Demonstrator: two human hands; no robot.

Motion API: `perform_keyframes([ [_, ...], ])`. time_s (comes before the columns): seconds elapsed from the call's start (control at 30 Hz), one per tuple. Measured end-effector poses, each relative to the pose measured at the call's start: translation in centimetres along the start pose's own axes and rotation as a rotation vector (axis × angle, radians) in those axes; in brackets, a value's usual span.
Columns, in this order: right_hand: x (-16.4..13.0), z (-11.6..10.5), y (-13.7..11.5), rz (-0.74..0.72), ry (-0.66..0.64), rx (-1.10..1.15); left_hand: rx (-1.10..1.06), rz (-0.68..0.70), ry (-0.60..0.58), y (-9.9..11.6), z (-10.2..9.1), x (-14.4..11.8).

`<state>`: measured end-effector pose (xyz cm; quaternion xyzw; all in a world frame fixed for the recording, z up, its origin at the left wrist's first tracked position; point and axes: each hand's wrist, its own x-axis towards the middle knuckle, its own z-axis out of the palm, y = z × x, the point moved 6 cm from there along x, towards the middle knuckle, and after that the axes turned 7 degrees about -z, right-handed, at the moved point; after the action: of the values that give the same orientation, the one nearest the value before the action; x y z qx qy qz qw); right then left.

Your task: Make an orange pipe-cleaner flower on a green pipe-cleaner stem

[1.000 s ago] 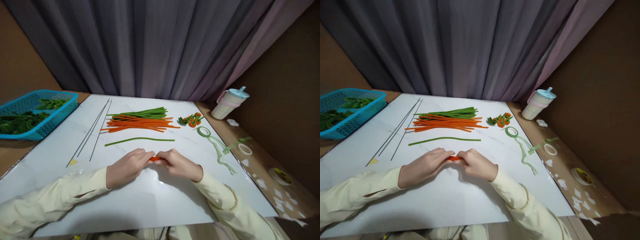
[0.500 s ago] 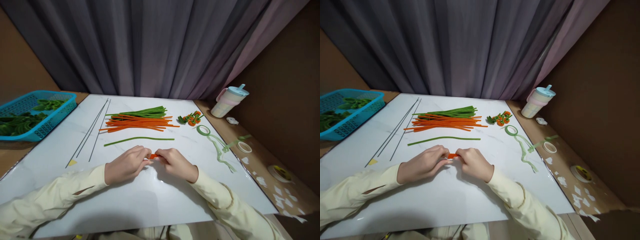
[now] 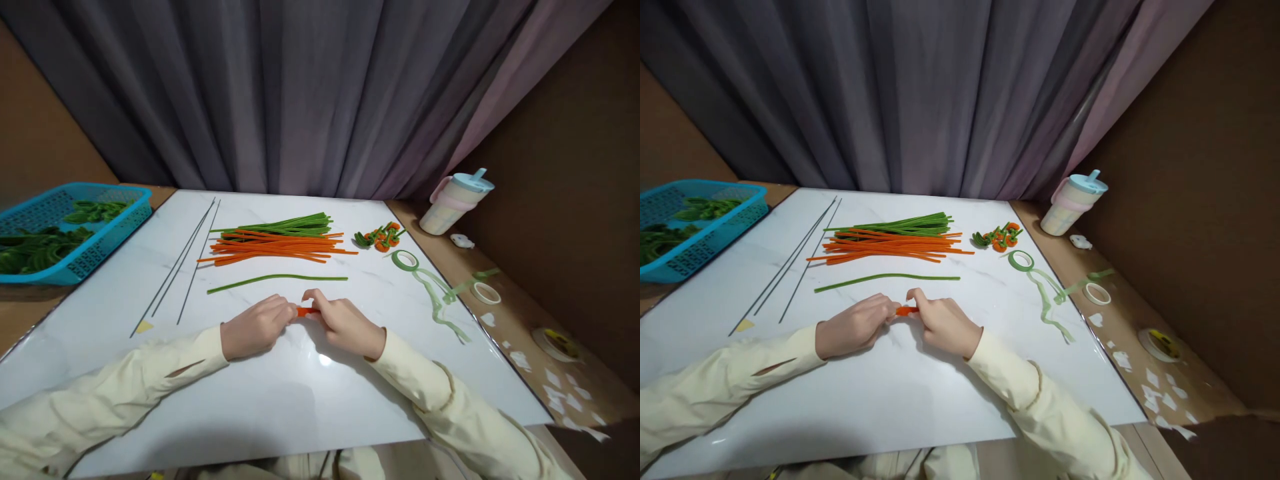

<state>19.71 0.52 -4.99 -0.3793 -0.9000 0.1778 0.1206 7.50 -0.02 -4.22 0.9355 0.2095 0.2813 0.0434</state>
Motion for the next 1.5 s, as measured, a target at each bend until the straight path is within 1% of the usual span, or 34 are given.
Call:
perform_keyframes([
  [0.1,0.2,0.1,-0.1,-0.009,0.043,0.027,0.202,0.099,0.075,1.0,-0.2,0.2],
  [0.2,0.3,0.3,-0.2,-0.015,0.069,0.086,0.277,0.134,0.072,1.4,-0.2,0.3],
  [0.4,0.3,0.7,-0.2,-0.028,0.067,0.227,0.237,0.173,0.061,1.7,-0.3,0.2],
  [0.57,0.2,0.6,0.0,-0.009,0.123,0.28,0.118,0.078,0.103,0.6,-0.7,0.3],
  [0.63,0.2,0.7,0.1,0.009,0.133,0.27,0.121,0.081,0.11,0.5,-0.6,0.2],
  [0.7,0.1,0.9,0.2,0.025,0.116,0.258,0.164,0.12,0.082,0.6,-0.4,0.2],
  [0.77,0.2,1.2,0.3,0.036,0.096,0.245,0.191,0.138,0.03,0.6,-0.1,0.2],
  [0.87,0.2,1.3,0.4,0.038,0.093,0.239,0.167,0.114,-0.021,0.3,0.1,0.1],
  [1.07,0.3,1.6,0.4,0.032,0.077,0.224,0.056,0.061,-0.052,-0.3,0.3,0.0],
  [1.23,0.2,1.7,0.4,0.061,0.025,0.111,-0.073,-0.006,-0.083,-0.6,0.6,0.1],
  [1.3,0.2,1.7,0.4,0.059,-0.001,0.071,-0.115,-0.027,-0.074,-0.6,0.5,0.3],
  [1.37,0.1,1.8,0.3,0.059,-0.023,0.052,-0.129,-0.064,-0.073,-0.7,0.5,0.4],
  [1.43,0.1,2.0,0.4,0.066,-0.037,0.052,-0.119,-0.133,-0.104,-0.9,0.6,0.6],
  [1.5,0.3,2.3,0.6,0.083,-0.04,0.054,-0.124,-0.156,-0.118,-0.9,0.6,0.8],
])
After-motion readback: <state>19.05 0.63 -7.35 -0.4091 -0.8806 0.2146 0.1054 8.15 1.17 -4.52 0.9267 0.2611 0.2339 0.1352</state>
